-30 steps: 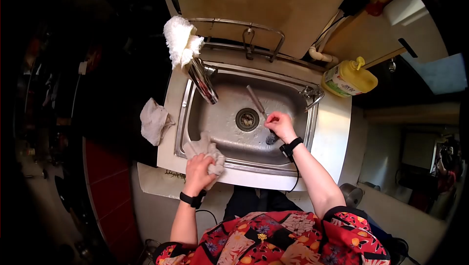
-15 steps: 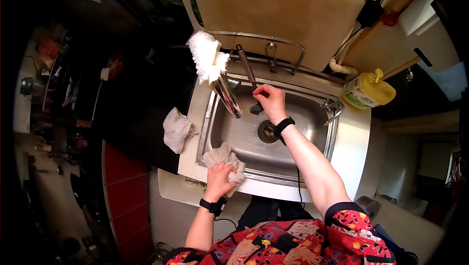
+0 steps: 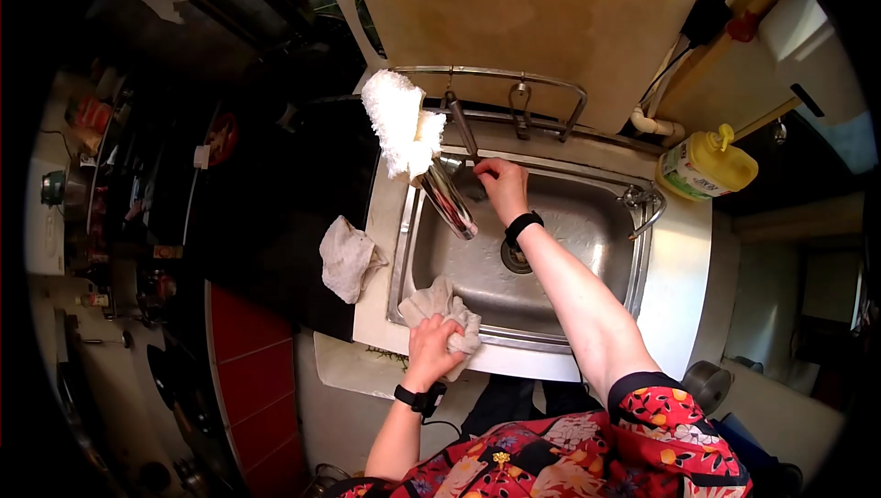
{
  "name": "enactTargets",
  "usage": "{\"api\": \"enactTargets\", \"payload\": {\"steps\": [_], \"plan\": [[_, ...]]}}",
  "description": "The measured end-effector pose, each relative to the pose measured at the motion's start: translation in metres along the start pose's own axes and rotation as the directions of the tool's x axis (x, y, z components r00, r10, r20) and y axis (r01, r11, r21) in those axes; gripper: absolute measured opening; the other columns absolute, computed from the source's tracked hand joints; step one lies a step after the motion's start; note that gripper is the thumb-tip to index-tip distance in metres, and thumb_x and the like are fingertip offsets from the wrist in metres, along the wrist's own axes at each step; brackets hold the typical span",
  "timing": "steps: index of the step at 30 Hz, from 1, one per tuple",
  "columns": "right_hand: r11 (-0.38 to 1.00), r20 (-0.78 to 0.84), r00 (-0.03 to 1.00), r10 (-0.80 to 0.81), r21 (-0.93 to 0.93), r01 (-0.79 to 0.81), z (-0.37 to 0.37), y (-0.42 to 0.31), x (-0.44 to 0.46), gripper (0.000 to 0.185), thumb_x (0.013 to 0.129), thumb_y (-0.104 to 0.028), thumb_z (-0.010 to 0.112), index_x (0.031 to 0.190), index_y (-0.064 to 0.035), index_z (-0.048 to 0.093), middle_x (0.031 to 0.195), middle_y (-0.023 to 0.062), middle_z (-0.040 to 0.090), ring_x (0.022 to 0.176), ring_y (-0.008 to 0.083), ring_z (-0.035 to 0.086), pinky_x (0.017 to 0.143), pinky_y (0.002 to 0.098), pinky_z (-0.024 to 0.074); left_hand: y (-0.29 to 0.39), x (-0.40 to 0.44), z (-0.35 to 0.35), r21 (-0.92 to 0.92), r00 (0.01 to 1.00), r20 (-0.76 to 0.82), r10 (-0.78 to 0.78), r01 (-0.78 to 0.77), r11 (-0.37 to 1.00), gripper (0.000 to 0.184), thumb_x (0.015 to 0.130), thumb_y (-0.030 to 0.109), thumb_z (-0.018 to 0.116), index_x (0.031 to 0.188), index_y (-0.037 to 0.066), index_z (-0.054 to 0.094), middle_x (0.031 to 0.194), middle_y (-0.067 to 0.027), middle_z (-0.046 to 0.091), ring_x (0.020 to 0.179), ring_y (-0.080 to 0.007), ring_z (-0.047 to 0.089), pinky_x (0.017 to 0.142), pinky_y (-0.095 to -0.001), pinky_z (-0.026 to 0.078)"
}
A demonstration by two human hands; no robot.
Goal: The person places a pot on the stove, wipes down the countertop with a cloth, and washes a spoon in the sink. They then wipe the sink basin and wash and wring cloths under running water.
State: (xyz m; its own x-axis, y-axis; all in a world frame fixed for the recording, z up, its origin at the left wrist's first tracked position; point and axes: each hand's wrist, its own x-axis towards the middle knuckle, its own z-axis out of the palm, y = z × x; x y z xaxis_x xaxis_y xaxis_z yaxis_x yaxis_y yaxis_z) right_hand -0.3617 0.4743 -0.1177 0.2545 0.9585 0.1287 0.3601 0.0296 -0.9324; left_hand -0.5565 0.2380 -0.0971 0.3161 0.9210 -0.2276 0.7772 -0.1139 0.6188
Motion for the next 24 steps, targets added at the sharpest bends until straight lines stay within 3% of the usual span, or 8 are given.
{"api": "enactTargets", "payload": {"steps": [9, 12, 15, 18, 20, 22, 23, 24], "plan": [[0.990, -0.040, 0.991, -0.131, 0.039, 0.132, 0.002, -0.005, 0.001, 0.009, 0.072, 0.002, 0.061, 0.077, -0.0017, 0.068, 0.078, 0.0131, 0.067, 0.072, 0.0273, 0.066, 0.067, 0.0323, 0.0508, -0.001, 0.000, 0.000, -0.010, 1.000, 0.008, -0.002, 0.002, 1.000, 0.032, 0.056, 0.020, 0.073, 0.086, 0.018, 0.061, 0.087, -0.0049, 0.051, 0.089, -0.0270, 0.051, 0.076, -0.0388, 0.037], [0.993, -0.031, 0.994, -0.104, -0.052, 0.102, 0.003, -0.004, 0.007, 0.011, 0.073, 0.002, 0.062, 0.080, -0.0014, 0.069, 0.078, 0.0110, 0.069, 0.071, 0.0195, 0.066, 0.067, 0.0280, 0.0508, -0.002, 0.000, 0.001, -0.009, 1.000, 0.003, 0.004, -0.003, 1.000, 0.033, 0.056, 0.019, 0.073, 0.086, 0.019, 0.061, 0.087, -0.0048, 0.051, 0.089, -0.0269, 0.051, 0.076, -0.0391, 0.037], [0.995, -0.037, 0.996, -0.076, -0.063, 0.074, 0.005, -0.004, 0.011, 0.010, 0.073, 0.000, 0.063, 0.080, -0.0015, 0.070, 0.078, 0.0114, 0.069, 0.071, 0.0204, 0.067, 0.067, 0.0291, 0.0513, -0.001, 0.000, -0.001, -0.005, 1.000, 0.013, -0.003, 0.004, 1.000, 0.034, 0.055, 0.019, 0.073, 0.087, 0.019, 0.061, 0.088, -0.0053, 0.051, 0.089, -0.0274, 0.051, 0.076, -0.0395, 0.037], [0.999, -0.033, 0.998, -0.044, -0.032, 0.043, 0.007, -0.007, 0.013, 0.012, 0.073, 0.001, 0.061, 0.081, -0.0019, 0.069, 0.083, 0.0146, 0.067, 0.077, 0.0302, 0.066, 0.070, 0.0344, 0.0509, -0.002, 0.001, -0.001, 0.002, 1.000, 0.023, -0.006, 0.006, 1.000, 0.034, 0.056, 0.020, 0.073, 0.088, 0.018, 0.060, 0.089, -0.0059, 0.050, 0.090, -0.0280, 0.051, 0.076, -0.0400, 0.037], [0.987, 0.001, 0.988, -0.156, -0.039, 0.156, 0.009, -0.004, 0.014, 0.014, 0.074, 0.002, 0.059, 0.084, -0.0020, 0.069, 0.088, 0.0155, 0.067, 0.082, 0.0328, 0.064, 0.074, 0.0358, 0.0507, -0.001, 0.000, 0.000, 0.000, 0.999, 0.050, -0.013, 0.013, 1.000, 0.035, 0.056, 0.020, 0.073, 0.088, 0.018, 0.060, 0.089, -0.0062, 0.050, 0.090, -0.0283, 0.051, 0.077, -0.0402, 0.037], [0.967, 0.075, 0.966, -0.247, -0.053, 0.251, 0.011, 0.007, 0.012, 0.021, 0.075, 0.003, 0.057, 0.092, -0.0032, 0.068, 0.108, 0.0161, 0.063, 0.095, 0.0358, 0.061, 0.082, 0.0371, 0.0497, 0.000, 0.001, -0.001, 0.015, 0.998, 0.056, -0.025, 0.024, 1.000, 0.034, 0.057, 0.020, 0.072, 0.088, 0.018, 0.060, 0.089, -0.0065, 0.050, 0.092, -0.0286, 0.051, 0.076, -0.0403, 0.037], [0.988, 0.110, 0.983, -0.150, -0.026, 0.154, 0.008, 0.004, 0.010, 0.025, 0.074, 0.003, 0.057, 0.094, -0.0046, 0.069, 0.115, 0.0167, 0.061, 0.099, 0.0364, 0.060, 0.085, 0.0377, 0.0492, 0.000, 0.002, -0.001, 0.013, 0.997, 0.067, -0.032, 0.032, 0.999, 0.034, 0.057, 0.020, 0.071, 0.089, 0.018, 0.060, 0.090, -0.0067, 0.050, 0.092, -0.0288, 0.050, 0.076, -0.0407, 0.037], [0.973, 0.095, 0.971, -0.219, -0.050, 0.225, 0.008, 0.010, 0.010, 0.027, 0.074, 0.003, 0.057, 0.095, -0.0061, 0.069, 0.116, 0.0173, 0.060, 0.100, 0.0364, 0.060, 0.088, 0.0383, 0.0485, -0.002, 0.002, 0.000, -0.004, 0.999, 0.042, -0.002, 0.002, 1.000, 0.034, 0.057, 0.020, 0.071, 0.089, 0.018, 0.060, 0.090, -0.0073, 0.051, 0.091, -0.0296, 0.050, 0.076, -0.0415, 0.038]]}}
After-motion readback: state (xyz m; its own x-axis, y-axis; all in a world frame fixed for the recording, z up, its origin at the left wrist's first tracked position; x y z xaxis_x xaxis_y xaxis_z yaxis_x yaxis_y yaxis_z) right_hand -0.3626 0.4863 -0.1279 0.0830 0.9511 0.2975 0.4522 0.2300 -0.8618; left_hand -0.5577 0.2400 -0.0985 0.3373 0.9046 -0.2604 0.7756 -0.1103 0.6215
